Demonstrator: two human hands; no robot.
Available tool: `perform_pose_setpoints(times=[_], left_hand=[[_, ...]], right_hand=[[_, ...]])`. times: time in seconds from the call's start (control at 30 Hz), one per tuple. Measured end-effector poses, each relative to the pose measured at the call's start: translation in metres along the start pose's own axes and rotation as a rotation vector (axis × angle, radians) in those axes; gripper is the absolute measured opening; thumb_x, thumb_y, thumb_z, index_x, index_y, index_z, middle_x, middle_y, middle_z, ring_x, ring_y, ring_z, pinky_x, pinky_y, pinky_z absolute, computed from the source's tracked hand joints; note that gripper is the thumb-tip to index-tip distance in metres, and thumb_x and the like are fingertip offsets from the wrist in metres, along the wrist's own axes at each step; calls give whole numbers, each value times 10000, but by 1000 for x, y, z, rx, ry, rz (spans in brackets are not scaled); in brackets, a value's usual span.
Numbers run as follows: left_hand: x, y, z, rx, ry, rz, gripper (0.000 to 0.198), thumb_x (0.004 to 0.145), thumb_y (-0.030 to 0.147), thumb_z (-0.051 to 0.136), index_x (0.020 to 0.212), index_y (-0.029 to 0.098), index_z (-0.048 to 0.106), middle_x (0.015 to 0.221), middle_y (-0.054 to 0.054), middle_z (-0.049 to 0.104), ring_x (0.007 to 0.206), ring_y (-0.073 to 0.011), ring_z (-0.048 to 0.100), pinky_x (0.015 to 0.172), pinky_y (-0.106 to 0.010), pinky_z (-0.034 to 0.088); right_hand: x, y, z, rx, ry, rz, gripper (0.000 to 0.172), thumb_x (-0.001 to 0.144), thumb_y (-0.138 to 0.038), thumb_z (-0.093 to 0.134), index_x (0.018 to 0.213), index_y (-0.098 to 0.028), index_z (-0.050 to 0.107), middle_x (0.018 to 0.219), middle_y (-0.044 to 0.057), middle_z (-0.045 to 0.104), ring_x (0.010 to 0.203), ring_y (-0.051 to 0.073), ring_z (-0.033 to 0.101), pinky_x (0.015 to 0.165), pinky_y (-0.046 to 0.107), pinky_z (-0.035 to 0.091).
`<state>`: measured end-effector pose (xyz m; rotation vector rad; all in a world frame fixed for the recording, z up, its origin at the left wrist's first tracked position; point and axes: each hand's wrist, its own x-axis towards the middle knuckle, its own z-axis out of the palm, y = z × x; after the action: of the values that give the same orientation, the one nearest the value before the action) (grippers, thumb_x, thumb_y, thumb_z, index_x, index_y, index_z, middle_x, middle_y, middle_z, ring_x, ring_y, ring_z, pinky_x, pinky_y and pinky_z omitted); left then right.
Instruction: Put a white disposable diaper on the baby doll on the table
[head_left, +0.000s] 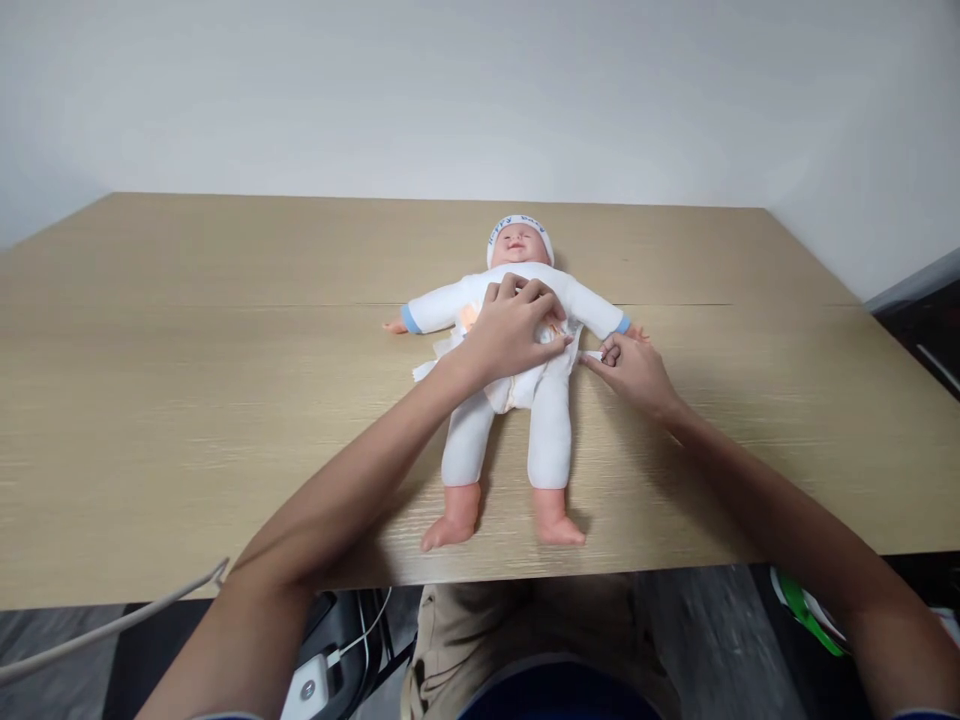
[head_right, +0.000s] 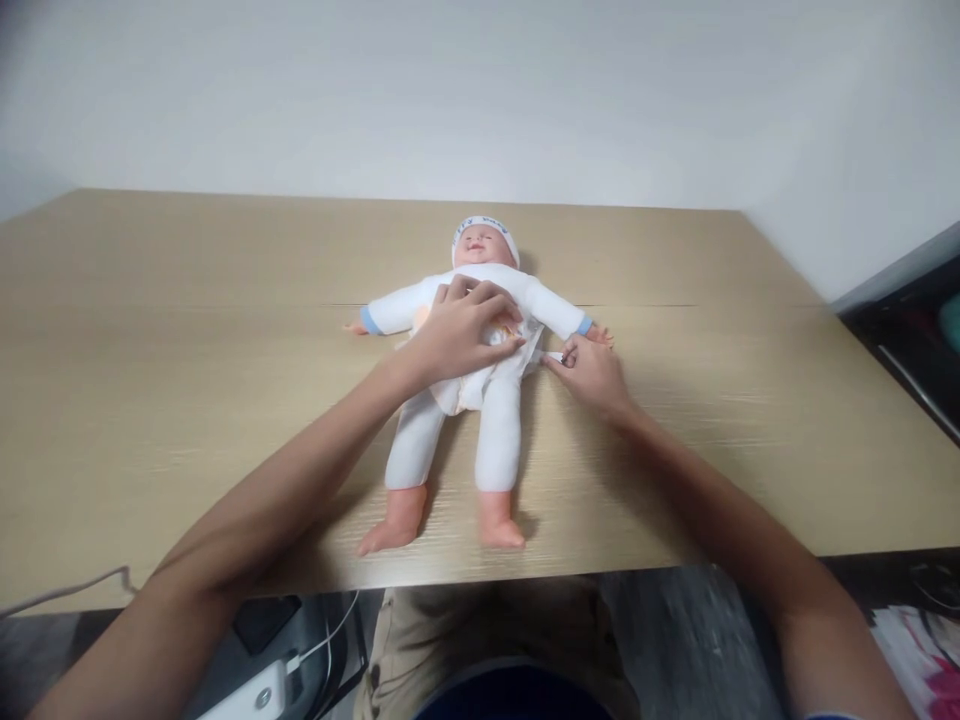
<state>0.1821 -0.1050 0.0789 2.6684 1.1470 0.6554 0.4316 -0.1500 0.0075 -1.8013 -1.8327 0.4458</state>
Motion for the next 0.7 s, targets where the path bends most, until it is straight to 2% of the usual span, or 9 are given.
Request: perform_pose_setpoints(times=[0.13,0.23,0.4,0.53,0.6,0.7], left_hand=[[-1,1,0,-7,15,-18,298,959,460,740,1156,237,751,1282,-119,738,1314,-430,525,1114,-616,421],[0,1,1,-10,22,-15,306,935,459,757,1158,249,743,1286,-113,737,1307,-428,528,1108,-616,425],[0,0,2,-2,26,-25,340,919,475,767,1159,239,719,1295,-119,743,1292,-427,532,1086,-599,429],[0,2,1,-15,17,-61,368,899,405,748,1215,229,675,1337,-102,745,1292,-410,526,1098,-577,412],[-1,4,0,-27,8,-73,389,883,373,745,1234,231,656,1362,-91,742,1294,-400,521,1112,-568,401],[-1,5,-1,-42,8,-85,393,881,365,745,1236,230,642,1366,-92,740,1299,-393,513,1123,-555,392]], right_hand=[[0,-3,-19,156,-100,-30,478,967,-641,618,703,-243,629,647,4,602,661,209,557,671,345,369],[9,-12,-31,316,-184,-83,504,958,-680,611,709,-243,623,660,-19,540,653,181,499,658,333,349],[37,-45,-23,413,-254,-116,466,952,-629,612,689,-248,560,638,-37,457,631,162,406,636,332,310],[51,-64,-6,444,-242,-106,390,956,-512,589,685,-241,514,691,-20,534,689,170,478,668,334,355],[50,-68,-2,433,-222,-106,357,966,-479,577,705,-237,544,699,-17,567,696,174,519,681,339,382],[38,-67,0,484,-159,-138,329,994,-521,618,830,-236,631,772,-1,672,730,194,614,700,344,459]])
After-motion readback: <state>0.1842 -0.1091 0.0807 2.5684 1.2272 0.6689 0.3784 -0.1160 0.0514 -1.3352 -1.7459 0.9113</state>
